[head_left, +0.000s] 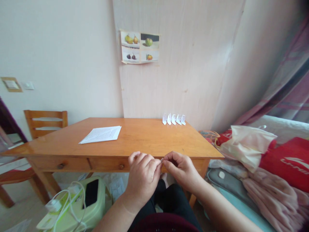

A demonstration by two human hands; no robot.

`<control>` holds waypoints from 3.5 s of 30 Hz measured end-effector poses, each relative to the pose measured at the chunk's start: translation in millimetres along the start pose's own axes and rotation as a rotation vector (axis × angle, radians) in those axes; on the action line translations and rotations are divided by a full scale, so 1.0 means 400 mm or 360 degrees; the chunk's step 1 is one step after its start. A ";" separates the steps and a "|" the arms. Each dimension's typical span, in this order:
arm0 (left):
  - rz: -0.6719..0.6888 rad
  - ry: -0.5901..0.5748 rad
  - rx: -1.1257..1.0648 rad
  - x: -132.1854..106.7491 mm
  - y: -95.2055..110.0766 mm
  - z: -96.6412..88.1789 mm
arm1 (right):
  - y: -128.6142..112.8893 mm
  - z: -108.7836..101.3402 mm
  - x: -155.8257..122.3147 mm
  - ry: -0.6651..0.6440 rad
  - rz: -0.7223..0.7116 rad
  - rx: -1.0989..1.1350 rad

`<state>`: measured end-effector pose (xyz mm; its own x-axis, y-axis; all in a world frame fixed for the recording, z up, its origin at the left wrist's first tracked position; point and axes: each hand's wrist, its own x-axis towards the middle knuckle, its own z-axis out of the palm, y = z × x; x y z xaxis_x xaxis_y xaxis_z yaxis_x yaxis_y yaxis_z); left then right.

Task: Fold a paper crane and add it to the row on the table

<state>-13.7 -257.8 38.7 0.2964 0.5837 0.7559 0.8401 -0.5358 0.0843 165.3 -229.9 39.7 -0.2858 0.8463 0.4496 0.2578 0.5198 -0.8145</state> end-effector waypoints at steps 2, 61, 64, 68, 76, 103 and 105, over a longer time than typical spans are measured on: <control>0.0000 0.0001 0.0004 0.000 0.001 0.001 | -0.001 0.000 0.001 0.0006 -0.0017 -0.0059; -0.0458 -0.0168 -0.0918 0.012 -0.011 0.023 | 0.024 0.008 0.002 -0.0046 0.0091 0.0023; -0.0434 -0.0161 -0.0895 0.013 -0.010 0.022 | 0.017 0.011 0.001 -0.0037 0.0065 -0.0060; -0.0412 -0.0170 -0.0894 0.011 -0.009 0.021 | 0.012 0.011 -0.002 -0.0020 0.0033 -0.0137; -0.0463 -0.0165 -0.0968 0.011 -0.011 0.024 | 0.015 0.009 0.002 -0.0028 0.0005 -0.0108; -0.1265 0.0010 -0.1950 -0.014 -0.037 0.061 | 0.096 0.067 -0.038 -0.0139 0.0426 0.0669; -0.1267 0.0003 -0.1964 -0.014 -0.037 0.062 | 0.098 0.067 -0.039 -0.0142 0.0411 0.0653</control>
<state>-16.6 -238.1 17.3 -0.0501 0.9679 0.2462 -0.1349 -0.2509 0.9586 155.0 -225.9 -9.0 -0.3429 0.9188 0.1955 -0.0488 0.1904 -0.9805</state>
